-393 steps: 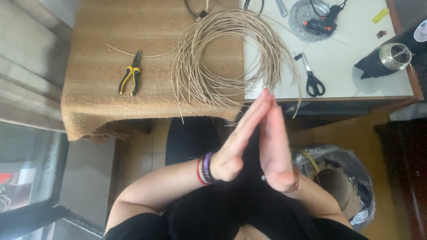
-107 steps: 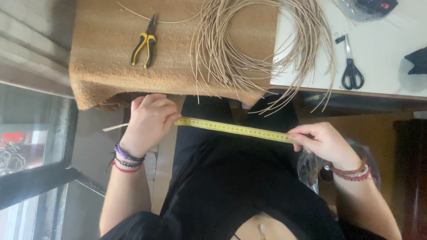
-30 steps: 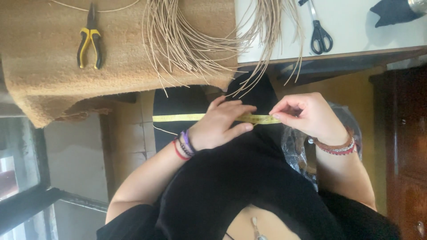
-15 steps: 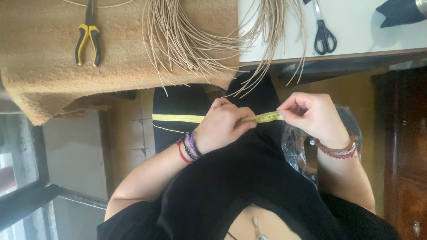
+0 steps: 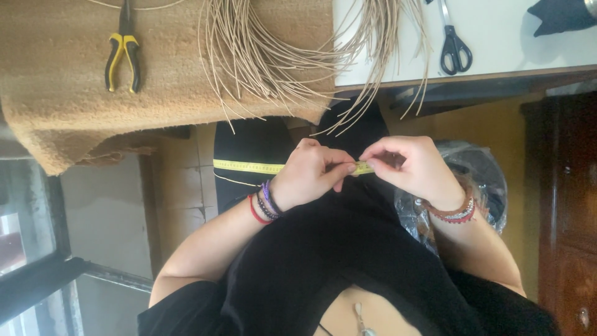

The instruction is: The person measures and cuts thin craft sticks using a tape measure and scissors. They repeatedly measure the sticks against the tape measure and cut them to a consistent length, then gather the cut pieces together.

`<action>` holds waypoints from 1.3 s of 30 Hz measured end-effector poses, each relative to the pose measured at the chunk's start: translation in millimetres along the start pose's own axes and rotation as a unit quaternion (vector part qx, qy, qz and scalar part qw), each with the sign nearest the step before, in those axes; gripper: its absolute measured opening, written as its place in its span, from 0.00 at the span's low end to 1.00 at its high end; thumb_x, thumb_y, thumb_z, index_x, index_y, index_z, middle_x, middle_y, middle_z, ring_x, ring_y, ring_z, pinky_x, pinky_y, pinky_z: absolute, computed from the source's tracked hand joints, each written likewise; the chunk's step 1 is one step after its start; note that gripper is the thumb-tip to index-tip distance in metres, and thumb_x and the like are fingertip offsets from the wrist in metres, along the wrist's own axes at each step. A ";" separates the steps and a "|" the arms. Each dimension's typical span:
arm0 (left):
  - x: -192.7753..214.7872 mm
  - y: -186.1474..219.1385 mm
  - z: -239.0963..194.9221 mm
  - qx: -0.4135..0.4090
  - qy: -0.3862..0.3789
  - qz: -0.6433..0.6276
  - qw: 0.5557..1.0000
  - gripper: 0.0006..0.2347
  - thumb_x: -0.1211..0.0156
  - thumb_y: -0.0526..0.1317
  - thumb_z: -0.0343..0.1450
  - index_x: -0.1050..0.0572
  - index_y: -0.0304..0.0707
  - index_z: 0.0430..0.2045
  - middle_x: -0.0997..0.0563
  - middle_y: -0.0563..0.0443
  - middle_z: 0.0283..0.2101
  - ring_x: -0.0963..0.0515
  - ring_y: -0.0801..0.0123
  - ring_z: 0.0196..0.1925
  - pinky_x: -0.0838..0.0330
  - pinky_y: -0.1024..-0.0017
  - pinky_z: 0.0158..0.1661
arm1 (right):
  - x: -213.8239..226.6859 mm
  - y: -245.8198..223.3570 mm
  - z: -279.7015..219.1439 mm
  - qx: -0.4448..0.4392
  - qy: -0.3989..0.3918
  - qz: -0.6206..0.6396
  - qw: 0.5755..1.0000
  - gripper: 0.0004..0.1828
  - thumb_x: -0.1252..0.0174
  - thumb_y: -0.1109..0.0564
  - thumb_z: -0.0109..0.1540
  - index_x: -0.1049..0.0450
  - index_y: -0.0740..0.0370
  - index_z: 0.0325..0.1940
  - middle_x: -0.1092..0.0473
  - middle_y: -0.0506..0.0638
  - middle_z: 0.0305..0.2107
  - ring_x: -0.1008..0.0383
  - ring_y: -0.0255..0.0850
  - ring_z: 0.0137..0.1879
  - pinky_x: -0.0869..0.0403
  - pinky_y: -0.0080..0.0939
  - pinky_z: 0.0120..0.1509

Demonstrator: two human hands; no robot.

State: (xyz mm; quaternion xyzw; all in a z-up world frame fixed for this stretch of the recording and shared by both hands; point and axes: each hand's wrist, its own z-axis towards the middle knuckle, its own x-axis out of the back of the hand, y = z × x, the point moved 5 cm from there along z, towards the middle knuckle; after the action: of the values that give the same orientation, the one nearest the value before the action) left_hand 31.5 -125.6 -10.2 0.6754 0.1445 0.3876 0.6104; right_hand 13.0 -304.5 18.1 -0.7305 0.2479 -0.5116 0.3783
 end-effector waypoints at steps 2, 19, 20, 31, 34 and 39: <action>-1.7 -2.1 0.0 0.005 0.000 0.002 1.000 0.08 0.44 0.39 0.75 0.18 0.45 0.30 0.20 0.62 0.17 0.15 0.69 0.27 0.32 0.59 0.53 | -2.2 0.9 -0.3 -0.003 -0.004 -0.001 1.000 0.08 0.35 0.63 0.59 0.17 0.60 0.42 0.20 0.57 0.31 0.18 0.49 0.34 0.21 0.41 0.37; -11.0 -0.8 1.8 -0.005 0.021 0.064 0.998 0.09 0.45 0.38 0.75 0.19 0.44 0.26 0.21 0.60 0.15 0.16 0.68 0.25 0.32 0.63 0.51 | -16.6 20.4 -0.9 0.022 0.053 -0.080 0.995 0.03 0.32 0.60 0.59 0.19 0.58 0.37 0.22 0.53 0.26 0.18 0.49 0.36 0.19 0.45 0.45; -13.1 -2.4 2.6 0.008 0.017 0.042 0.999 0.09 0.45 0.37 0.75 0.18 0.42 0.27 0.20 0.56 0.16 0.16 0.66 0.24 0.29 0.64 0.47 | -17.7 23.4 -1.7 0.018 0.057 -0.087 0.994 0.03 0.32 0.60 0.59 0.19 0.57 0.37 0.22 0.52 0.26 0.19 0.48 0.35 0.19 0.44 0.45; -21.0 -40.0 3.4 0.100 -0.013 -0.041 0.994 0.09 0.40 0.35 0.72 0.23 0.42 0.45 0.16 0.44 0.33 0.17 0.59 0.27 0.22 0.67 0.27 | 19.8 60.0 -24.3 -0.068 0.113 -0.036 0.991 0.02 0.34 0.61 0.59 0.20 0.56 0.36 0.23 0.50 0.22 0.20 0.41 0.34 0.23 0.41 0.43; -20.9 -49.5 -8.5 0.145 -0.037 -0.132 0.980 0.06 0.41 0.32 0.72 0.22 0.39 0.40 0.20 0.44 0.32 0.20 0.70 0.22 0.23 0.76 0.21 | 19.9 89.5 -37.0 -0.109 0.103 -0.053 0.987 0.02 0.35 0.61 0.59 0.21 0.58 0.35 0.23 0.53 0.22 0.20 0.44 0.32 0.23 0.42 0.41; -31.3 -83.6 -22.4 0.197 -0.071 -0.221 0.953 0.08 0.44 0.33 0.73 0.23 0.35 0.45 0.22 0.44 0.37 0.17 0.68 0.32 0.18 0.70 0.31 | -1.8 120.2 -36.8 -0.139 0.014 -0.117 0.983 0.08 0.36 0.53 0.59 0.23 0.58 0.38 0.20 0.58 0.29 0.19 0.59 0.39 0.24 0.57 0.45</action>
State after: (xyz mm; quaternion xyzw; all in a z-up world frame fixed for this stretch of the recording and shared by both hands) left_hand 18.5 -112.8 -100.4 0.7591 0.3196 0.1576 0.5448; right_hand -19.1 -385.2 -72.8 -0.7928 0.2349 -0.5229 0.2071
